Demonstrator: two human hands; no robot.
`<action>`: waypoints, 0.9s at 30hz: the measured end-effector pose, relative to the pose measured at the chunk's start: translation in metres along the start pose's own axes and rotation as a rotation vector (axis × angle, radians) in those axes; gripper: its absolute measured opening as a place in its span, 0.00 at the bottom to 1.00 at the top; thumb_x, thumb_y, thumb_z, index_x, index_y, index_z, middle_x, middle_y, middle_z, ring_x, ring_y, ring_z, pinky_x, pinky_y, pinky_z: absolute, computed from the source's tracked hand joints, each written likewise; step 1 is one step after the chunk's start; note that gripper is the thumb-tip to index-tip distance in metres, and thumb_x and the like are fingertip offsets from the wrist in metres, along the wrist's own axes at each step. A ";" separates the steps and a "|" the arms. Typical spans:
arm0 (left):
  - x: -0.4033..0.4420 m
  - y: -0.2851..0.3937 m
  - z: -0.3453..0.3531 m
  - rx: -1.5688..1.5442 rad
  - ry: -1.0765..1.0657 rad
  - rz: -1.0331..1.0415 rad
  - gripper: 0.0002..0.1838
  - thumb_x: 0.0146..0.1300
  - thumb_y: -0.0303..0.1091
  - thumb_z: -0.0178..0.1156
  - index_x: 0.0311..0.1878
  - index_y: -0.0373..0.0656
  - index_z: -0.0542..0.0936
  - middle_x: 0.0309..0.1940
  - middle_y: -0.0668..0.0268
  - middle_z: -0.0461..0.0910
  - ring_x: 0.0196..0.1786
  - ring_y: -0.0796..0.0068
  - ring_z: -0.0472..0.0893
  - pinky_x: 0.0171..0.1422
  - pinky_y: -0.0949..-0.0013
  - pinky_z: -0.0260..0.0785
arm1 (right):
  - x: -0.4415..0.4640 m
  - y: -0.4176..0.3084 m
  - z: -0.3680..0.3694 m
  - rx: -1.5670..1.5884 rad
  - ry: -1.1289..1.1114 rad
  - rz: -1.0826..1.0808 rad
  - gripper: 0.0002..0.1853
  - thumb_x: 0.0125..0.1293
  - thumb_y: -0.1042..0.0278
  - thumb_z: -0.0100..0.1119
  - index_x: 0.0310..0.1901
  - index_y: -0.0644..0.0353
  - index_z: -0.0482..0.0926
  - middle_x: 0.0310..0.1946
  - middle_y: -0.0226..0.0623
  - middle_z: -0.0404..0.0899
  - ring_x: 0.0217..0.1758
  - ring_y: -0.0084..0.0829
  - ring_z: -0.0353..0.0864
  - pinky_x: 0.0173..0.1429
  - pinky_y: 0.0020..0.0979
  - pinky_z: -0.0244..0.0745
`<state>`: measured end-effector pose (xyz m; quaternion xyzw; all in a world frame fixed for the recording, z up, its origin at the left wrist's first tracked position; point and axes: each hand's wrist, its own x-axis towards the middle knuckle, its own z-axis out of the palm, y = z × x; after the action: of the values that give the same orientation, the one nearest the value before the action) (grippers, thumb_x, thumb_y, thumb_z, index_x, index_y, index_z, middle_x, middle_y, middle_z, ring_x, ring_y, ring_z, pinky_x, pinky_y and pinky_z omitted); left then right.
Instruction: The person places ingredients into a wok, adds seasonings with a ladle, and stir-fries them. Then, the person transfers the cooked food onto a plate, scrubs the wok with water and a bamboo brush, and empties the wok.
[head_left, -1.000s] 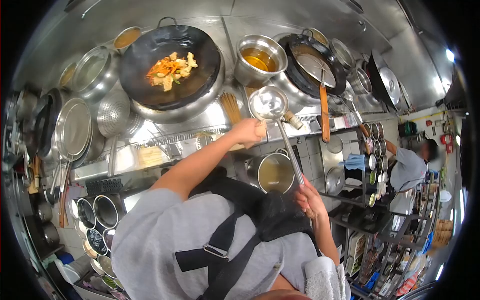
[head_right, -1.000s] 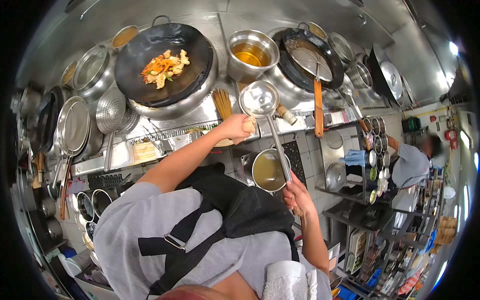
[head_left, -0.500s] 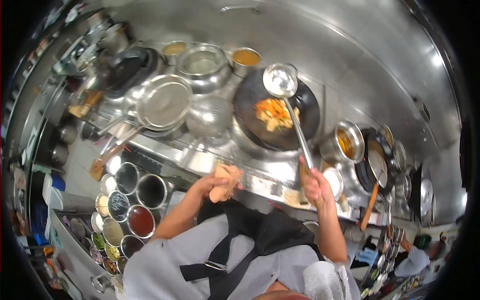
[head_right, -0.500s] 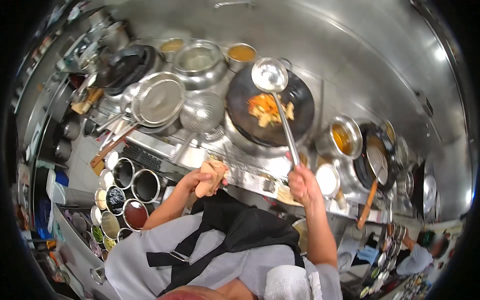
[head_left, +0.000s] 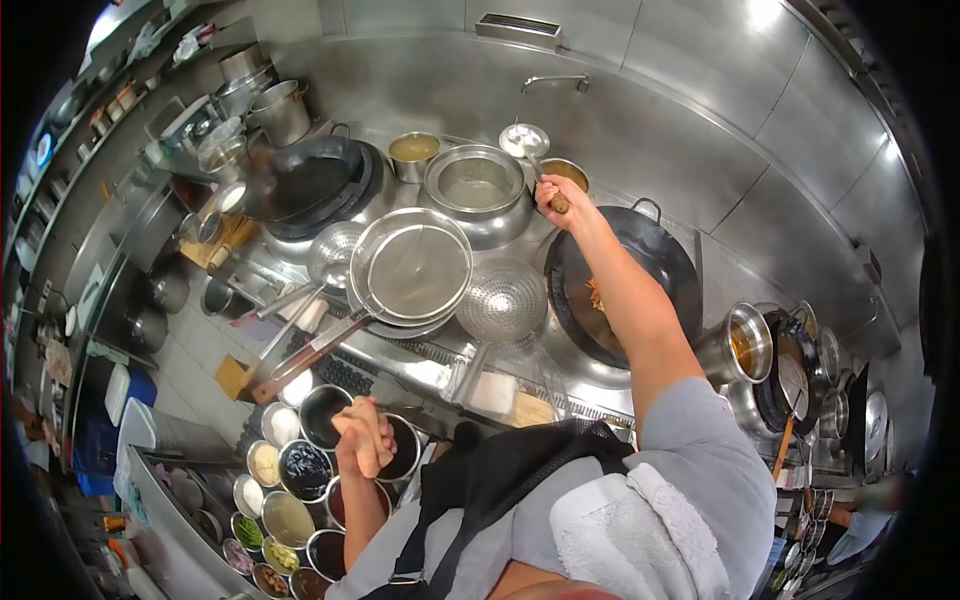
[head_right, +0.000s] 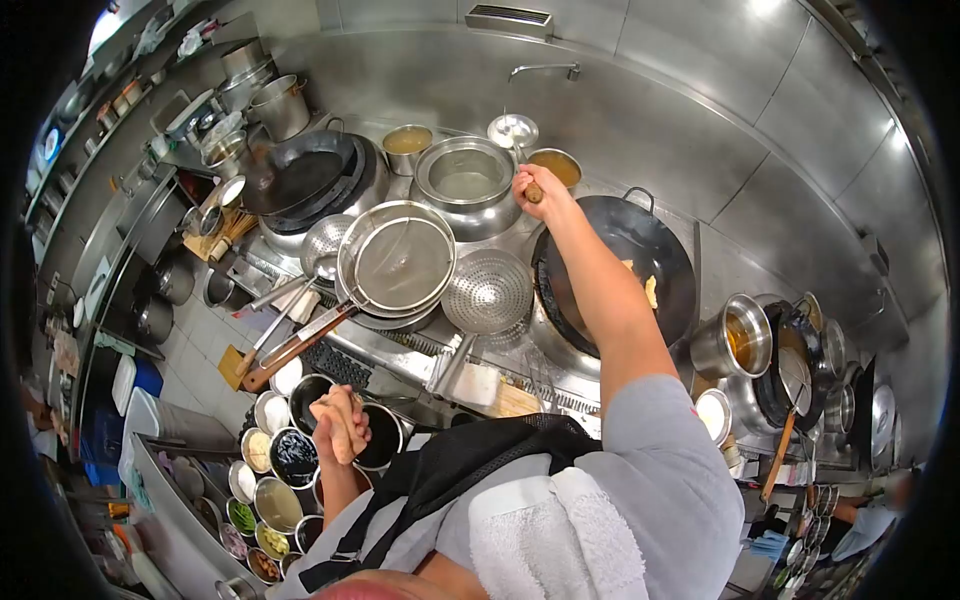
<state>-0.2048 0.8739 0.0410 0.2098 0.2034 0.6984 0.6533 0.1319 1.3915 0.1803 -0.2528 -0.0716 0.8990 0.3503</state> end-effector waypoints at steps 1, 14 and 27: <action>-0.002 0.005 -0.008 -0.023 0.014 0.021 0.47 0.60 0.59 0.73 0.74 0.42 0.64 0.41 0.56 0.75 0.37 0.64 0.79 0.36 0.60 0.80 | 0.009 0.002 0.004 0.011 0.024 -0.002 0.13 0.76 0.69 0.53 0.30 0.57 0.66 0.19 0.25 0.69 0.17 0.18 0.70 0.19 0.20 0.73; 0.010 0.011 -0.019 -0.030 0.080 0.098 0.48 0.60 0.58 0.73 0.75 0.41 0.64 0.39 0.57 0.75 0.36 0.63 0.80 0.38 0.58 0.81 | 0.040 0.006 -0.012 0.020 0.074 -0.018 0.15 0.77 0.68 0.52 0.28 0.57 0.66 0.18 0.27 0.69 0.16 0.18 0.70 0.19 0.19 0.71; 0.025 -0.043 0.041 0.017 -0.015 0.000 0.48 0.58 0.58 0.74 0.74 0.42 0.64 0.40 0.59 0.75 0.37 0.64 0.79 0.39 0.59 0.78 | -0.065 -0.024 -0.049 0.168 -0.059 0.020 0.10 0.77 0.69 0.54 0.46 0.67 0.68 0.22 0.28 0.69 0.17 0.20 0.69 0.19 0.20 0.72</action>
<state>-0.1473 0.9022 0.0518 0.2209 0.2044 0.6950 0.6530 0.2115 1.3641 0.1719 -0.1965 -0.0038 0.9124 0.3590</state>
